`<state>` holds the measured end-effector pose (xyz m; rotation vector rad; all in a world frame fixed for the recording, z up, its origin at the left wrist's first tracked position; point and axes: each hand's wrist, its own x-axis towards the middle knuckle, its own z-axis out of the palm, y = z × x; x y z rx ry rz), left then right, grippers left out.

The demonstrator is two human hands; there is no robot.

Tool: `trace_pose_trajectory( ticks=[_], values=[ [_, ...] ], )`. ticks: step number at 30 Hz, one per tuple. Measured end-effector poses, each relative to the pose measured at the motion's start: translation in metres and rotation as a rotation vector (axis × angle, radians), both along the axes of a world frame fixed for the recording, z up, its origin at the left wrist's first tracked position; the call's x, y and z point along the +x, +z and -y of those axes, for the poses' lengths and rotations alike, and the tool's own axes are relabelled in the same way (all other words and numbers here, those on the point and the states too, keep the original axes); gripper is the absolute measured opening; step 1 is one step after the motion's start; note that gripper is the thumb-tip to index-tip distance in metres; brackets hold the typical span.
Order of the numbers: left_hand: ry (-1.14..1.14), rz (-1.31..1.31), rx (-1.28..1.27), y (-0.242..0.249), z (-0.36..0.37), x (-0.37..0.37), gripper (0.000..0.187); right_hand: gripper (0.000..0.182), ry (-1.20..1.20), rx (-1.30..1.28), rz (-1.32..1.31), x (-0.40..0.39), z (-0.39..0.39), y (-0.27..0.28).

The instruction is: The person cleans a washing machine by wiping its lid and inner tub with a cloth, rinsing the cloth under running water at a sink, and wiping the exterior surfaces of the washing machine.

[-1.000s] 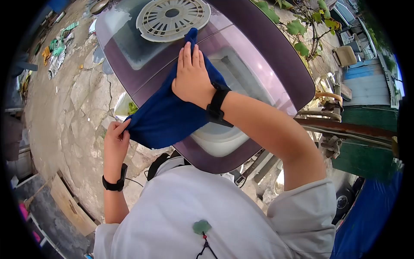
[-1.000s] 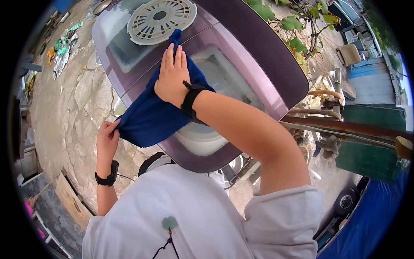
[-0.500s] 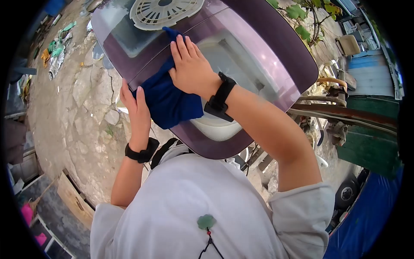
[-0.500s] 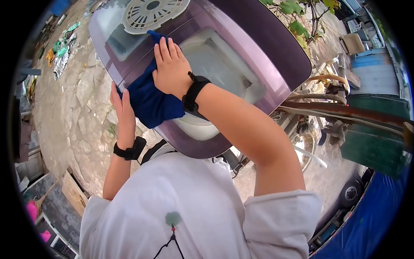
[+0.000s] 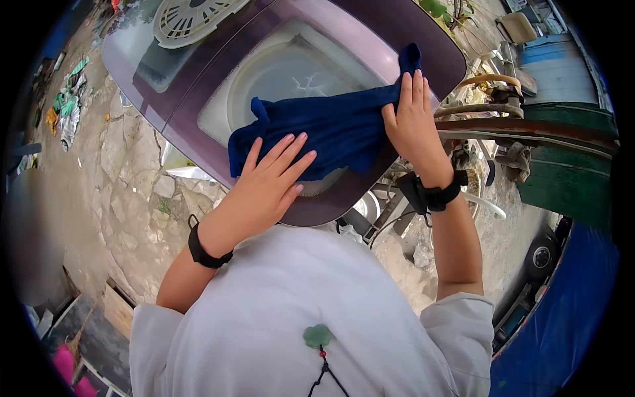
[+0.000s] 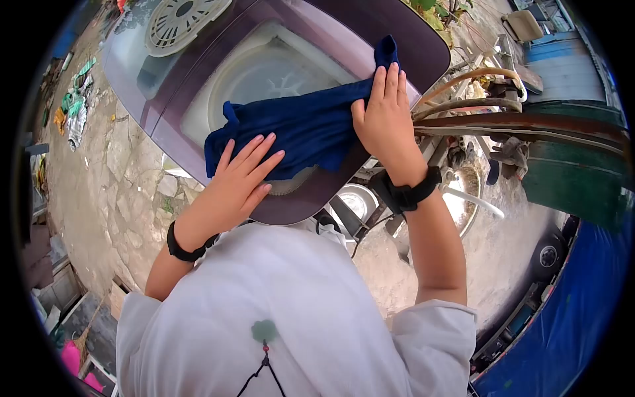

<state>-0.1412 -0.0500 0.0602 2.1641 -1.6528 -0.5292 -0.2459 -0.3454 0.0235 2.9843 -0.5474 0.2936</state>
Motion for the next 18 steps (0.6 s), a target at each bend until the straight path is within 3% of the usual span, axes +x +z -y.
trace_pose_trajectory(
  ticks=[1,5,9,13,15,18],
  values=[
    [-0.05,-0.065,0.016,0.003,-0.007,-0.001,0.053,0.063,-0.083,0.199,0.075,-0.019,-0.024,0.017],
    [-0.124,-0.226,0.07,0.01,-0.033,0.003,0.053,0.065,-0.139,0.321,0.045,-0.058,-0.089,0.019],
    [-0.015,-0.319,0.085,0.015,-0.064,0.023,0.046,0.068,0.086,0.336,-0.069,-0.04,-0.139,0.031],
    [0.277,-0.177,0.007,-0.002,-0.097,0.051,0.041,0.065,0.476,0.444,0.052,0.023,-0.156,0.01],
    [0.46,-0.185,-0.111,-0.015,-0.099,0.074,0.041,0.065,0.502,0.32,0.113,0.069,-0.165,-0.005],
    [0.542,0.075,-0.248,-0.054,-0.101,0.114,0.041,0.063,0.387,0.155,0.195,0.116,-0.19,-0.02]
  ],
)
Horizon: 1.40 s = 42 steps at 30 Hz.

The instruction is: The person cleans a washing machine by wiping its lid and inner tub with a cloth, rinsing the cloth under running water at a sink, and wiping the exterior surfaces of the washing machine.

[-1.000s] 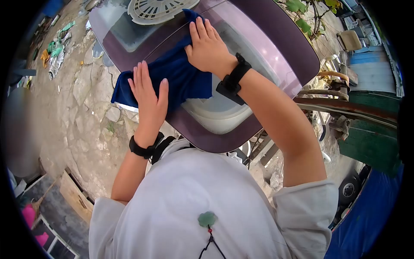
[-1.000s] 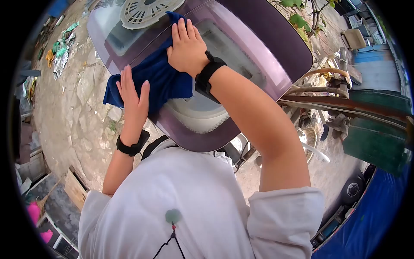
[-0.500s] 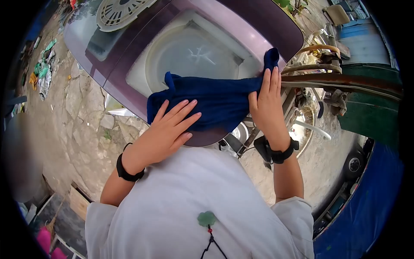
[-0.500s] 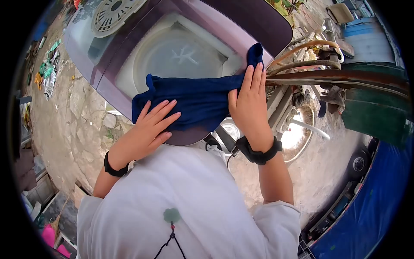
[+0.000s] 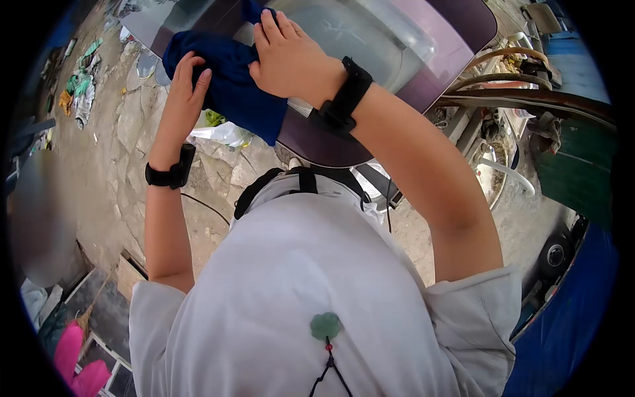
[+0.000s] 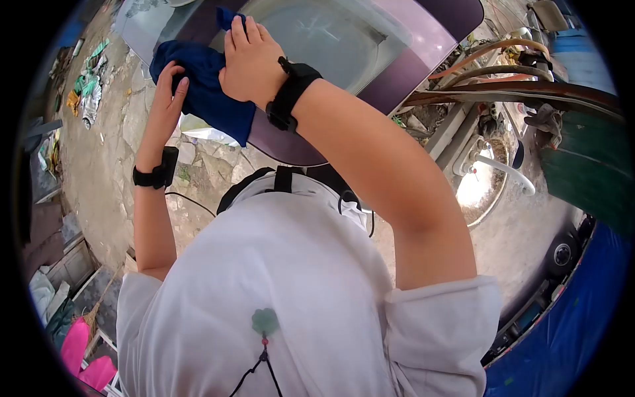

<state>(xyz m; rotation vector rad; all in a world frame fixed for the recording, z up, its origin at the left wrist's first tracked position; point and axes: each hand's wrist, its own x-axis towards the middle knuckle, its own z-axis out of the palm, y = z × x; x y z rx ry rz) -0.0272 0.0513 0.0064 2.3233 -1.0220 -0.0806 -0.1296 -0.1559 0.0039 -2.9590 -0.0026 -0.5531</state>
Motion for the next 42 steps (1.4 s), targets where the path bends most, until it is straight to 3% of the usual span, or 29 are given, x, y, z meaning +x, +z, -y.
trace_pose_trajectory(
  ticks=[2,5,8,11,17,18,19,22,27,30,33,36,39,41,42],
  values=[
    [0.023,0.208,-0.021,-0.02,0.002,0.008,0.042,0.062,-0.076,-0.056,0.04,0.008,-0.015,-0.002],
    [-0.03,0.388,-0.016,-0.019,0.009,-0.032,0.045,0.061,0.025,0.058,0.103,-0.03,-0.022,-0.003],
    [-0.142,0.324,0.048,-0.017,0.008,-0.083,0.047,0.06,0.0,0.128,0.053,-0.093,-0.02,0.012],
    [-0.294,0.275,0.119,-0.003,0.019,-0.135,0.049,0.06,-0.195,0.222,-0.012,-0.156,-0.013,0.02],
    [-0.73,0.252,0.041,0.009,0.069,-0.196,0.049,0.055,-0.808,0.248,0.272,-0.223,0.03,-0.029],
    [-0.812,0.256,0.031,0.012,0.078,-0.199,0.049,0.052,-0.855,0.608,0.393,-0.227,0.036,-0.045],
    [-0.892,0.269,0.018,0.015,0.088,-0.2,0.049,0.053,-0.786,0.668,0.415,-0.229,0.031,-0.06],
    [-0.869,0.252,0.081,0.023,0.096,-0.201,0.051,0.058,-0.555,0.822,0.492,-0.203,0.006,-0.102],
    [-0.889,0.176,0.326,0.037,0.096,-0.189,0.055,0.062,-0.598,1.041,0.671,-0.17,0.028,-0.094],
    [-0.935,0.154,0.406,0.042,0.114,-0.187,0.061,0.061,-0.576,1.251,0.706,-0.163,0.071,-0.089],
    [-0.955,0.11,0.435,0.049,0.144,-0.186,0.066,0.06,-0.477,1.201,0.687,-0.157,0.127,-0.071],
    [-0.911,0.031,0.431,0.056,0.174,-0.188,0.069,0.063,-0.54,1.171,0.727,-0.14,0.186,-0.068],
    [-0.836,0.005,0.394,0.052,0.183,-0.196,0.07,0.074,-0.677,1.469,1.05,-0.115,0.202,-0.066],
    [-0.829,-0.048,0.426,0.053,0.177,-0.196,0.071,0.068,-0.998,1.397,0.789,-0.124,0.183,-0.062],
    [-0.83,-0.069,0.45,0.054,0.173,-0.192,0.071,0.063,-0.917,1.435,0.743,-0.132,0.169,-0.058]
  ],
)
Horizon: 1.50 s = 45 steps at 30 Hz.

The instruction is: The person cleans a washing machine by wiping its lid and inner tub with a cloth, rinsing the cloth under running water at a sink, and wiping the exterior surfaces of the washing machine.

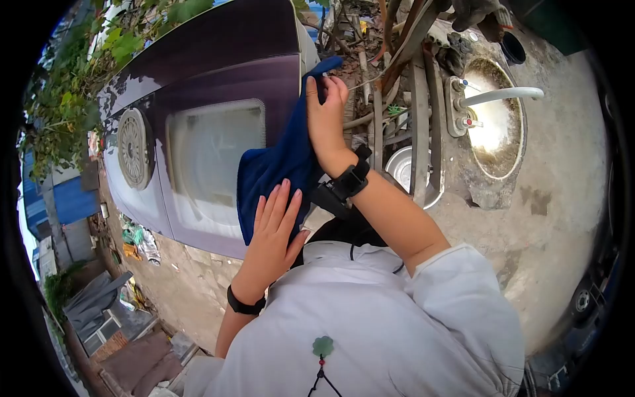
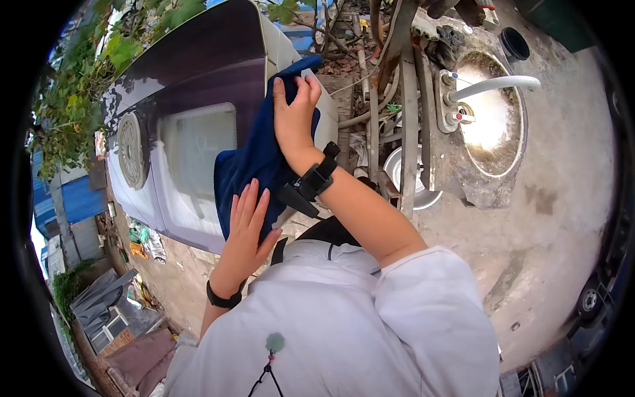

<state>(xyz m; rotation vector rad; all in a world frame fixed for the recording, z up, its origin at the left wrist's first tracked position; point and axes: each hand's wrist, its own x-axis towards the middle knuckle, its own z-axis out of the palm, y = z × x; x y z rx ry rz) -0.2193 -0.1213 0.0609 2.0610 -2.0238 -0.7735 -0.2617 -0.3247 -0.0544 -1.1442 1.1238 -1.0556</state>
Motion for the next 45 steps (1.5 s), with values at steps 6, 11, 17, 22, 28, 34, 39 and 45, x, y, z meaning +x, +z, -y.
trace_pose_trajectory(
  ticks=[6,11,17,22,28,34,39,45],
  values=[
    [0.016,-0.008,0.063,-0.001,-0.011,0.015,0.073,0.066,0.279,-0.078,0.236,-0.009,-0.014,0.014],
    [0.032,0.019,0.009,-0.002,0.03,0.006,0.069,0.072,0.334,-0.36,0.259,0.016,0.085,0.02],
    [0.046,0.072,0.014,-0.003,0.041,-0.003,0.071,0.066,0.334,-0.308,0.146,0.024,0.105,-0.019],
    [0.02,0.069,0.055,-0.006,0.011,-0.01,0.073,0.064,0.324,0.002,0.062,-0.005,0.039,-0.042],
    [0.002,0.103,0.123,-0.011,-0.051,0.014,0.076,0.066,0.318,0.096,0.183,-0.032,-0.049,-0.028],
    [-0.014,0.179,0.082,-0.006,0.006,0.011,0.074,0.063,0.293,0.092,0.433,-0.003,0.029,-0.048],
    [-0.012,0.098,0.09,-0.004,0.007,0.01,0.075,0.062,0.294,0.038,0.351,-0.01,0.007,-0.043],
    [-0.032,0.102,0.128,-0.014,-0.076,0.021,0.068,0.061,0.189,0.073,0.303,-0.036,-0.077,-0.032]
  ],
)
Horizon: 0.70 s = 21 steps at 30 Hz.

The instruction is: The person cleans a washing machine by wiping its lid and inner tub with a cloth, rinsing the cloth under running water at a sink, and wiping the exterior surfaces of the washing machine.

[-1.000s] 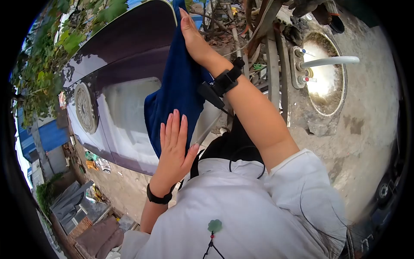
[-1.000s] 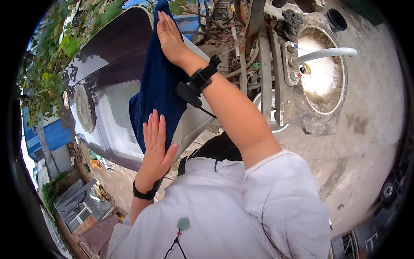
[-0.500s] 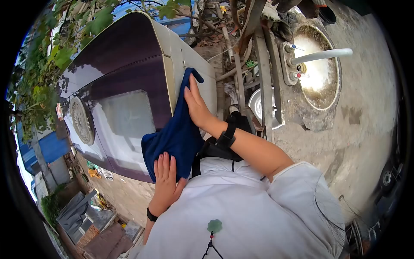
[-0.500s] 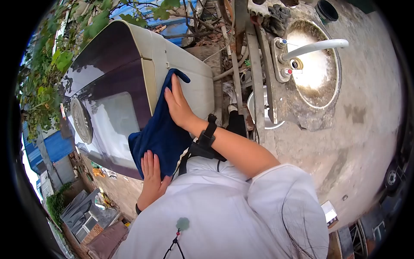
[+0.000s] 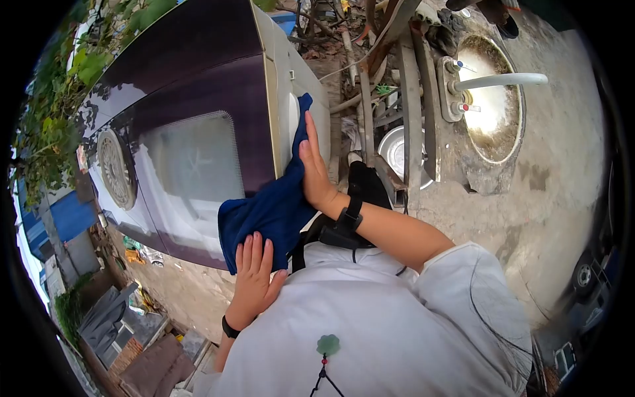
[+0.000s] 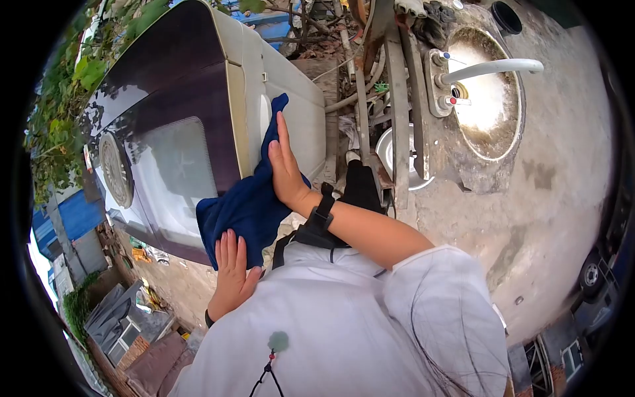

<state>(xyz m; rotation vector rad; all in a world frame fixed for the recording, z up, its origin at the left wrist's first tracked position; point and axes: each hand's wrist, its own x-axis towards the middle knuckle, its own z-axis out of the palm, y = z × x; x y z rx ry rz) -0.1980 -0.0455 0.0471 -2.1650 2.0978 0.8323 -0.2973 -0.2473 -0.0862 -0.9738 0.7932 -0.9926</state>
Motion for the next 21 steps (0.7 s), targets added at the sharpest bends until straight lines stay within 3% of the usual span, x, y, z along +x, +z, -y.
trace_pose_trajectory(
  ticks=[6,13,21],
  values=[
    [-0.06,0.073,-0.031,-0.006,-0.025,0.011,0.061,0.059,0.001,-0.082,0.042,0.011,-0.013,-0.047],
    [-0.144,0.065,-0.036,0.001,0.028,-0.002,0.066,0.058,0.031,-0.008,0.127,0.007,0.003,-0.02],
    [-0.094,0.082,-0.055,-0.01,-0.046,0.0,0.066,0.056,-0.086,-0.422,-0.196,0.006,-0.014,0.004]
  ],
)
